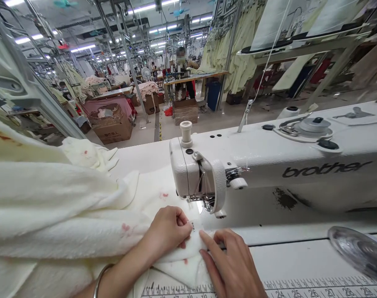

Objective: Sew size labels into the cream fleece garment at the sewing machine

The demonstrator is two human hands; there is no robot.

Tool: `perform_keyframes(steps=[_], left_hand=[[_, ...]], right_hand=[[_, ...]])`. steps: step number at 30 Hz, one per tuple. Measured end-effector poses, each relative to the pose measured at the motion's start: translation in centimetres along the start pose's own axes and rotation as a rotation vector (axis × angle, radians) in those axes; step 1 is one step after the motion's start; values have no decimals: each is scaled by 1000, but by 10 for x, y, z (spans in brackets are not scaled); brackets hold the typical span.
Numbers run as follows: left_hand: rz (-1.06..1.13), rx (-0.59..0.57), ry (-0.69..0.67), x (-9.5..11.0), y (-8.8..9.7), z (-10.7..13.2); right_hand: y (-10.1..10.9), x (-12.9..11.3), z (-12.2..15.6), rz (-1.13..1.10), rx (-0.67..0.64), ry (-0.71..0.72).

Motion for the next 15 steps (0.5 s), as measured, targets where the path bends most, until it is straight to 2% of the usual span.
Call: perform_keyframes(steps=[4, 7, 9, 10, 13, 15], left_hand=[[-103, 53, -25, 3, 0, 2], [-351, 249, -123, 6, 7, 15], [-534, 358, -310, 8, 10, 32], [-622, 373, -437, 8, 9, 42], [-901, 348, -831, 4, 0, 68], [-1031, 360, -987, -3, -5, 76]], right_hand=[[-1, 2, 0, 17, -3, 15], [-1, 3, 0, 47, -2, 73], [-1, 3, 0, 60, -3, 99], [0, 4, 0, 65, -4, 100], [0, 4, 0, 74, -14, 98], [0, 4, 0, 73, -25, 101]])
Point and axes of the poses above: each hand's wrist, its own z-axis away from the middle knuckle, its own y-axis out of the back of the hand, x = y × z, the point moved 5 cm from there along -z, towards the middle knuckle, and after that the axes turned 15 degrees about y, right-handed, at the moved point
